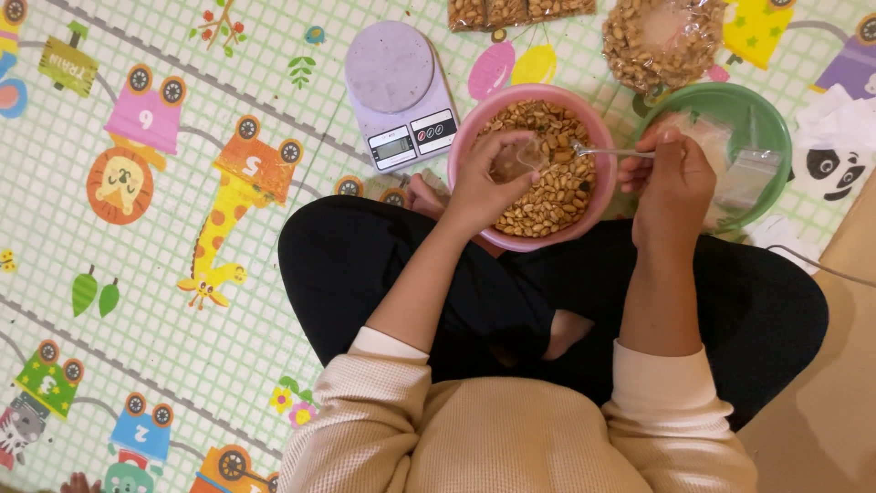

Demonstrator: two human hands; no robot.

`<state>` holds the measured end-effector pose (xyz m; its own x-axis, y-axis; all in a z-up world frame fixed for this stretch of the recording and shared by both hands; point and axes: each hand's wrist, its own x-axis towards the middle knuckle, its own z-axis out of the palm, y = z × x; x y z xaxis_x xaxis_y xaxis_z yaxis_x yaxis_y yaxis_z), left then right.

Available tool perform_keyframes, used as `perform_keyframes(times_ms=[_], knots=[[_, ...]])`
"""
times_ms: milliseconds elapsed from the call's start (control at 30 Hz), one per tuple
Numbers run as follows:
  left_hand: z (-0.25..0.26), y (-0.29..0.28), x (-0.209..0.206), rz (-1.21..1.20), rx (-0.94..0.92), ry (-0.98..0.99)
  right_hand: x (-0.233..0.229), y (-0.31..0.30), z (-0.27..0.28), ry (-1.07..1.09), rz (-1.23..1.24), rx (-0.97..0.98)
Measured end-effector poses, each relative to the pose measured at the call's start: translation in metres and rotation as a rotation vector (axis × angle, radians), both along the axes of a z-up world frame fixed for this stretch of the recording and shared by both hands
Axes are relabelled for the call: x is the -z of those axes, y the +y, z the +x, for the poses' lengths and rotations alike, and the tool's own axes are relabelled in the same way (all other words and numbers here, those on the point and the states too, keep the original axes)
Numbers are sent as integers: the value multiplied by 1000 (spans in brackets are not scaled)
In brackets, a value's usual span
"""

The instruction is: Packaging peanuts into small plastic bags using a spoon and a digital scale while sitting on the floor.

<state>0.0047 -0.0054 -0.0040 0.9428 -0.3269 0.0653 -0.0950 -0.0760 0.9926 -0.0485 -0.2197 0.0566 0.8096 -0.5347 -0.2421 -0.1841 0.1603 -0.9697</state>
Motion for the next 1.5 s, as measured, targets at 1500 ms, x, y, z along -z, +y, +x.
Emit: perform_keyframes(times_ms=[1500], knots=[[14, 14, -20, -381, 62, 451, -3, -5, -36, -257, 51, 27]])
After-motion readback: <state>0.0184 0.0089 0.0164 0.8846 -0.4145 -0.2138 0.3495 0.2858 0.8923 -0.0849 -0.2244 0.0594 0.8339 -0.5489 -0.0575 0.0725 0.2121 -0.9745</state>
